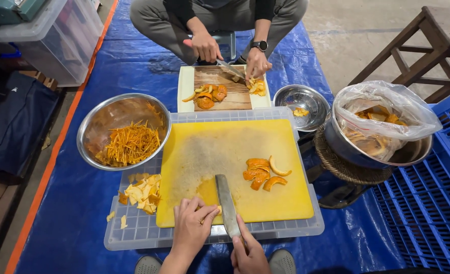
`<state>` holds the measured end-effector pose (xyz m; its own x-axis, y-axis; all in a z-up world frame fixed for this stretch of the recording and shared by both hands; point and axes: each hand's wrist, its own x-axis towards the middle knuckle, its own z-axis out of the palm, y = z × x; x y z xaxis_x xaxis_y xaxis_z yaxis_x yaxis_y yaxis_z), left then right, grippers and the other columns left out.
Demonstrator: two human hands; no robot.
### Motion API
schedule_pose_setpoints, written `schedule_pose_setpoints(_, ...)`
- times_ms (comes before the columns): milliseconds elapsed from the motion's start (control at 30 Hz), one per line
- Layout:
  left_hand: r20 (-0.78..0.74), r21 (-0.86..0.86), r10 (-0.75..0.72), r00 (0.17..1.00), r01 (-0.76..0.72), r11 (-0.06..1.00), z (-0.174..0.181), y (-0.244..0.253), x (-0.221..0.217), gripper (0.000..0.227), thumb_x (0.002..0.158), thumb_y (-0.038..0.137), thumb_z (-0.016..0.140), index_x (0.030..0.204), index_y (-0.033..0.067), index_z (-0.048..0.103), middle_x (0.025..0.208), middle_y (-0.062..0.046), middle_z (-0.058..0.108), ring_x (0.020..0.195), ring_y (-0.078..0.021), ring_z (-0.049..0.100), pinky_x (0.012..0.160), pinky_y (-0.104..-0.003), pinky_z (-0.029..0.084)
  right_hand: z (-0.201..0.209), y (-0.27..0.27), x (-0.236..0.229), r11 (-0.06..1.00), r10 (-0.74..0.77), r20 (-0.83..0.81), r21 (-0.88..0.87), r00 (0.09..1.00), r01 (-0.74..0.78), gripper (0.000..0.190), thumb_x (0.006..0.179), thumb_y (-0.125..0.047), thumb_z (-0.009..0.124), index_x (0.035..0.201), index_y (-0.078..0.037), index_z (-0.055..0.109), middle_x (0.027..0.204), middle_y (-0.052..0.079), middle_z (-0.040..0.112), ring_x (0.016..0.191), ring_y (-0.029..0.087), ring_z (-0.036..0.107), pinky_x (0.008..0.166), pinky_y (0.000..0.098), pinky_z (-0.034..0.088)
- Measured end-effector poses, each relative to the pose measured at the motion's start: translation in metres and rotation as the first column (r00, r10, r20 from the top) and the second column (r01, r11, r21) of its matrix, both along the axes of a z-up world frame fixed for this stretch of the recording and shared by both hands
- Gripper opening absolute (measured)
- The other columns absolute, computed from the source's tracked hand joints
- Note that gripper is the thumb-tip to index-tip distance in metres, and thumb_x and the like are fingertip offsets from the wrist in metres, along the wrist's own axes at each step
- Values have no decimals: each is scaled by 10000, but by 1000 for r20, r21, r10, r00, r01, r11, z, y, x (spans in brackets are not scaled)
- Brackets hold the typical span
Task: The person slices orange vegetable peels into thin strips on a yellow cutting board using a knife. A second person across the table also slices similar peels on a wooden board. The sliced strips accumulate on the boards throughout the clip.
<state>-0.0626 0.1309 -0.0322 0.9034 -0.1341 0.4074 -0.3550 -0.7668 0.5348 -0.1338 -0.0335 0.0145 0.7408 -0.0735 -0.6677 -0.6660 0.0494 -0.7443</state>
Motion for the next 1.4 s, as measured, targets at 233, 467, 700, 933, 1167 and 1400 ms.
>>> schedule_pose_setpoints(233, -16, -14, -16, 1000, 16, 1000, 2, 0, 0, 108, 895, 356, 734, 864, 282, 805, 776, 63, 563, 774, -201, 474, 663, -384, 318, -19, -4, -8, 998, 15, 92, -68, 996, -9, 646, 989, -163, 525, 1606, -334, 437, 472, 120, 563, 435, 143, 491, 526, 250, 429)
schedule_pose_setpoints(467, -44, -24, -33, 999, 32, 999, 1, 4, 1, 128, 901, 372, 725, 881, 283, 815, 777, 63, 565, 781, -198, 473, 680, -383, 311, -38, -7, -7, 998, 49, 141, -44, 989, -44, 653, 998, -180, 519, 1614, -357, 397, 499, 130, 591, 418, 149, 469, 452, 274, 446)
schedule_pose_setpoints(700, -56, -163, -150, 987, 139, 977, 14, 17, -10, 98, 922, 194, 721, 992, 125, 735, 940, -18, 622, 855, -207, 537, 802, -351, 449, -41, -3, -9, 992, 95, 175, -93, 980, -80, 648, 995, -180, 557, 1608, -334, 416, 487, 99, 587, 454, 131, 513, 526, 246, 460)
schedule_pose_setpoints(933, 4, 22, -189, 982, 189, 982, 4, 19, -14, 111, 938, 127, 681, 1005, 69, 748, 962, -64, 635, 898, -241, 541, 749, -346, 482, -53, -6, -8, 997, 55, 261, -75, 964, -36, 644, 974, -133, 573, 1592, -267, 455, 452, 81, 550, 409, 119, 515, 463, 241, 448)
schedule_pose_setpoints(1167, -60, 93, -92, 994, 98, 991, 1, -23, 0, 184, 895, -13, 632, 1036, 12, 747, 1046, -109, 656, 945, -283, 531, 764, -395, 488, -7, -15, 7, 997, -65, 45, -38, 997, 66, 648, 1005, -170, 531, 1610, -367, 412, 510, 176, 549, 394, 184, 407, 392, 300, 388)
schedule_pose_setpoints(1400, -49, 42, -152, 987, 154, 987, 17, -23, -10, 226, 945, 53, 564, 1141, -9, 659, 1076, -128, 651, 990, -312, 601, 818, -411, 529, -3, -10, 6, 992, -82, 18, -97, 996, 83, 645, 998, -201, 530, 1608, -374, 412, 531, 179, 572, 448, 202, 488, 482, 310, 460)
